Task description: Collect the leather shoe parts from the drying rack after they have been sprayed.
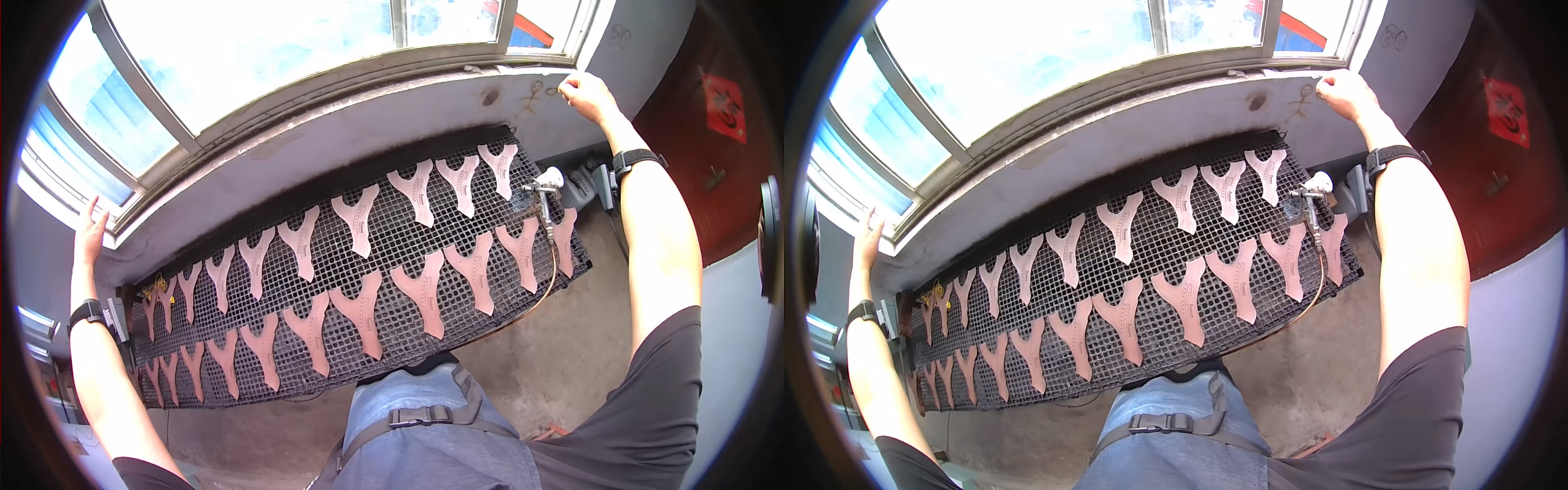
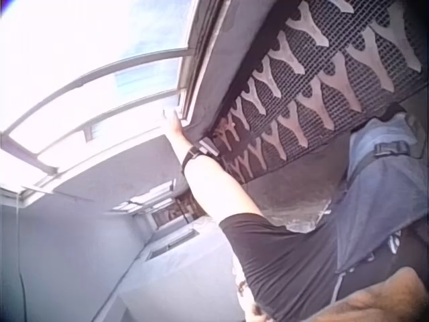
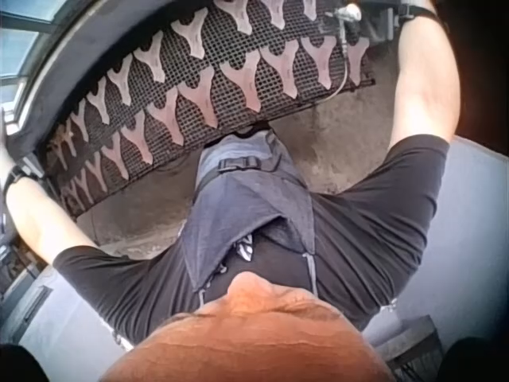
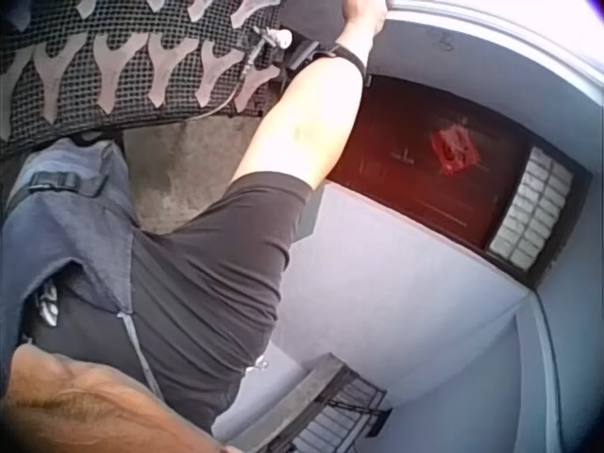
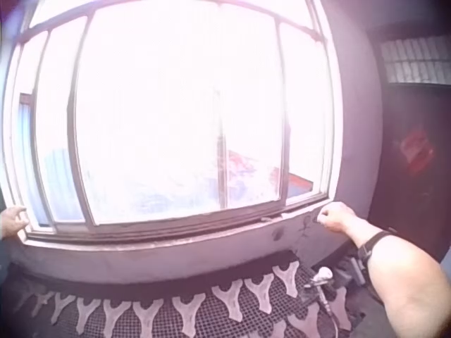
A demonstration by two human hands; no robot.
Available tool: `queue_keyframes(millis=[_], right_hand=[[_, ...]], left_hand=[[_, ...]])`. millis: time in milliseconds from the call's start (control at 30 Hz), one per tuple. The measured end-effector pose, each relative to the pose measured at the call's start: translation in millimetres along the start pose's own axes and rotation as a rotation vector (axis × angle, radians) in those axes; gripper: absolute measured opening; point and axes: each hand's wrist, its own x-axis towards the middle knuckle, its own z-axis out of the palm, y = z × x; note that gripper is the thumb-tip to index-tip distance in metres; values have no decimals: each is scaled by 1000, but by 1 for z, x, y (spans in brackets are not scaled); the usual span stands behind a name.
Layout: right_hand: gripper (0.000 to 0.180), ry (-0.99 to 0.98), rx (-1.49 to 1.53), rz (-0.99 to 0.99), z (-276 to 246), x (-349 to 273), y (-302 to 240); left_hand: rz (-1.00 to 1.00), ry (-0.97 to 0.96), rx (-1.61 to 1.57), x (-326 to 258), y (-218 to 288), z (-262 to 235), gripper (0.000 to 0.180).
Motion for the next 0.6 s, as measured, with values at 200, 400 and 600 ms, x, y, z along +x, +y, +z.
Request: queue_keyframes(millis=[200,400,600], right_hand=[[28,45,58,11,4,1,13],[28,27,25,18,3,0,9],[29,55,43,-27,11,-4,10]], left_hand=[[2,4,2,-8,6,-5,57],[13,37,31,-13,13,-4,59],[33,25,36,-15,11,3,59]])
